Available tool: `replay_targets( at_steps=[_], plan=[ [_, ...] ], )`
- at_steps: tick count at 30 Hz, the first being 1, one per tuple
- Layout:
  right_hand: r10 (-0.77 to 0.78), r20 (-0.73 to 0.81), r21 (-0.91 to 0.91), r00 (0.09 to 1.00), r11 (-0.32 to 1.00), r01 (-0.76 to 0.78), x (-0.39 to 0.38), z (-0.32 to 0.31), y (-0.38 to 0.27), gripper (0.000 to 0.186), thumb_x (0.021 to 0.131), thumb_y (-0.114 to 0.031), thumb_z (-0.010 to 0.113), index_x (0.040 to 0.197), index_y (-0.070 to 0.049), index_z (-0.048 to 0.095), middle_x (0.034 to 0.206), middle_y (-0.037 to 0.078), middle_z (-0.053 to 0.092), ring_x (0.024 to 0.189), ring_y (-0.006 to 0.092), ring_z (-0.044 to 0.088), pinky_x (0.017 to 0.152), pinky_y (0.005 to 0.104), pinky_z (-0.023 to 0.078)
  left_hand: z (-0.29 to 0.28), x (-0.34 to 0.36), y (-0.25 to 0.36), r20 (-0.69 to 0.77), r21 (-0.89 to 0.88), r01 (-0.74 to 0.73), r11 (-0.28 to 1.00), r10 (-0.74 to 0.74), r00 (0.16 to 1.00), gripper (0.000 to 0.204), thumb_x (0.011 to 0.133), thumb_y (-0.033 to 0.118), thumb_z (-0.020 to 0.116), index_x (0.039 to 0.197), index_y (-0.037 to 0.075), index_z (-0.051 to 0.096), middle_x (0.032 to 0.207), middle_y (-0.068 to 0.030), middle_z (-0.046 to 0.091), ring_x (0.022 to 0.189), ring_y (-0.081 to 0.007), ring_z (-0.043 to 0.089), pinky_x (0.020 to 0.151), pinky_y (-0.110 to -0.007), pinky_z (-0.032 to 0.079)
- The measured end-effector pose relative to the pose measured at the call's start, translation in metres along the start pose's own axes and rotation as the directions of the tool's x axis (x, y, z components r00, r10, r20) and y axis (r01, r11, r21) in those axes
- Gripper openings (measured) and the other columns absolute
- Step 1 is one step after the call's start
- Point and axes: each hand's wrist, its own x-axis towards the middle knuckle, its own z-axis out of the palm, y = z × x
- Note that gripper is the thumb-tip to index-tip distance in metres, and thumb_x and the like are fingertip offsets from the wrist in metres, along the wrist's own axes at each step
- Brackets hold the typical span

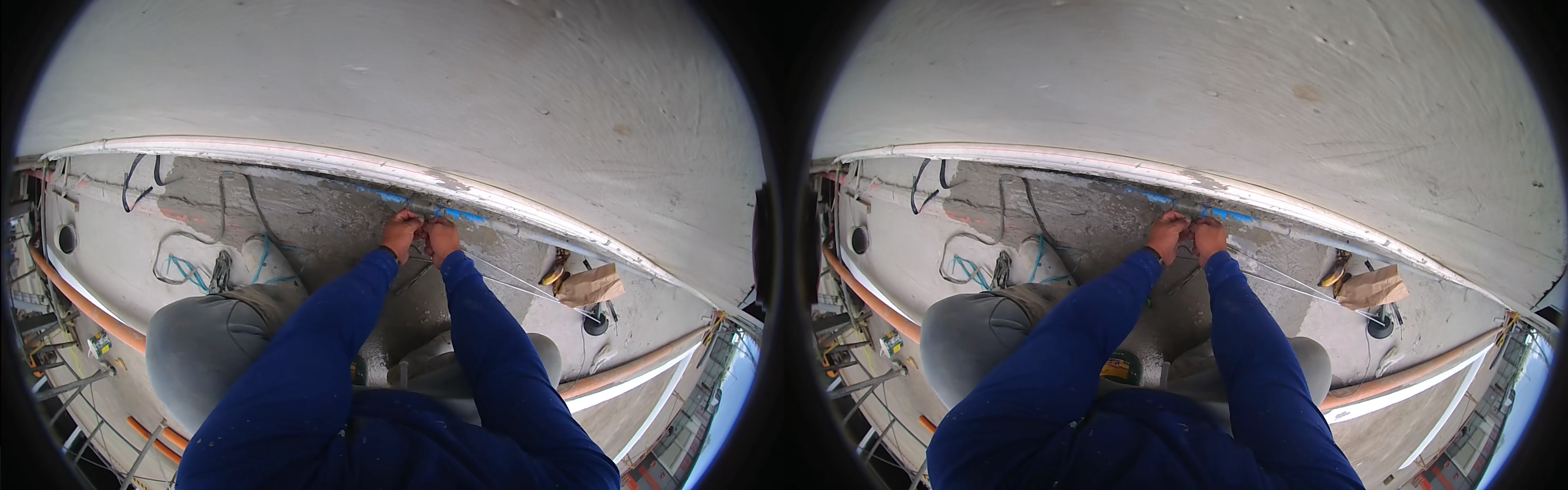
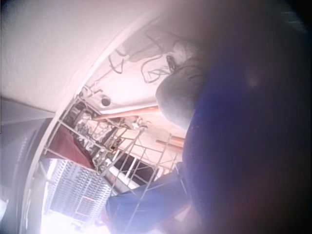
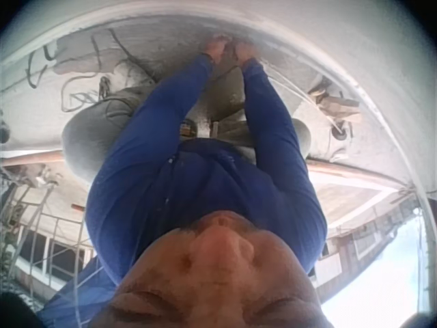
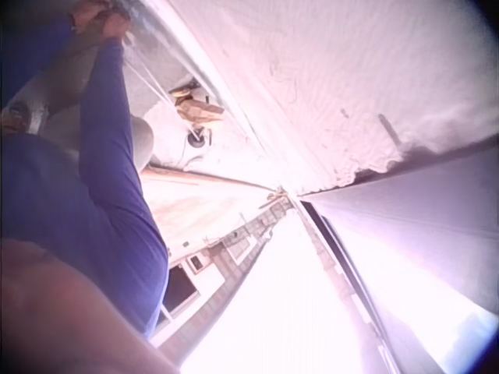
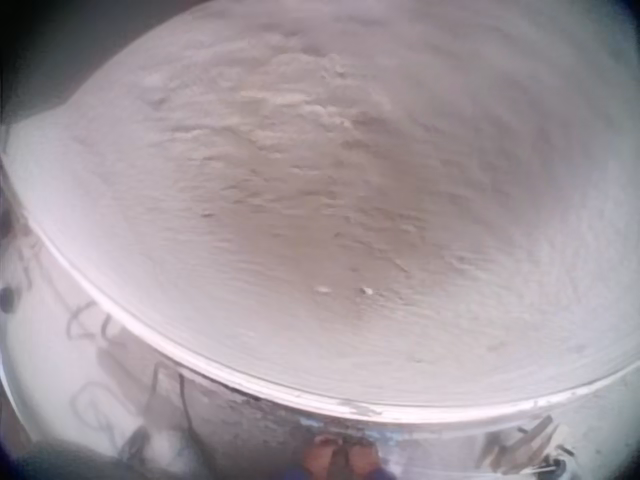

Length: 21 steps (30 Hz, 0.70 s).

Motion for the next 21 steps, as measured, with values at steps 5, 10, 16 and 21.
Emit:
replay_targets(
  at_steps=[5,10,16,21],
  plan=[
    [-0.054,-0.023,-0.09,0.998,0.995,0.052,0.0,0.006,0.002,0.003,0.089,-0.009,0.062,0.09,-0.007,0.063,0.071,0.004,0.058,0.049,0.0119,0.045,0.041,0.0304,0.029,0.002,0.003,0.004,-0.057,0.085,0.004,0.996,0.001,0.998,0.007,0.097,0.007,0.066,0.1,0.006,0.059,0.092,-0.0061,0.066,0.08,-0.0163,0.066,0.076,-0.034,0.057],
    [-0.252,-0.061,-0.227,0.966,0.946,0.232,0.01,0.005,0.019,0.008,0.087,-0.012,0.065,0.088,-0.005,0.067,0.071,0.003,0.059,0.053,0.0119,0.05,0.044,0.0291,0.035,0.015,0.01,0.005,-0.191,0.137,0.034,0.99,-0.007,0.982,0.011,0.093,0.004,0.068,0.099,0.003,0.058,0.091,-0.0068,0.064,0.077,-0.0157,0.064,0.069,-0.032,0.052],
    [-0.327,-0.09,-0.27,0.941,0.917,0.293,0.013,0.004,0.024,0.012,0.088,-0.014,0.066,0.09,-0.002,0.07,0.072,0.003,0.062,0.062,0.0123,0.054,0.052,0.0311,0.041,0.013,0.017,0.0,-0.203,0.103,-0.028,0.994,0.048,0.978,0.012,0.091,0.003,0.069,0.1,0.001,0.061,0.089,-0.0075,0.065,0.078,-0.0155,0.063,0.065,-0.031,0.05],
    [-0.41,-0.142,-0.348,0.901,0.873,0.343,0.017,0.007,0.029,0.022,0.085,-0.017,0.069,0.09,0.003,0.075,0.078,0.016,0.073,0.072,0.0246,0.069,0.071,0.0383,0.053,0.018,0.012,0.003,-0.242,0.145,-0.065,0.987,0.099,0.965,0.009,0.089,0.005,0.071,0.094,0.0,0.065,0.087,-0.0076,0.068,0.079,-0.0146,0.064,0.066,-0.032,0.05]
  ],
)
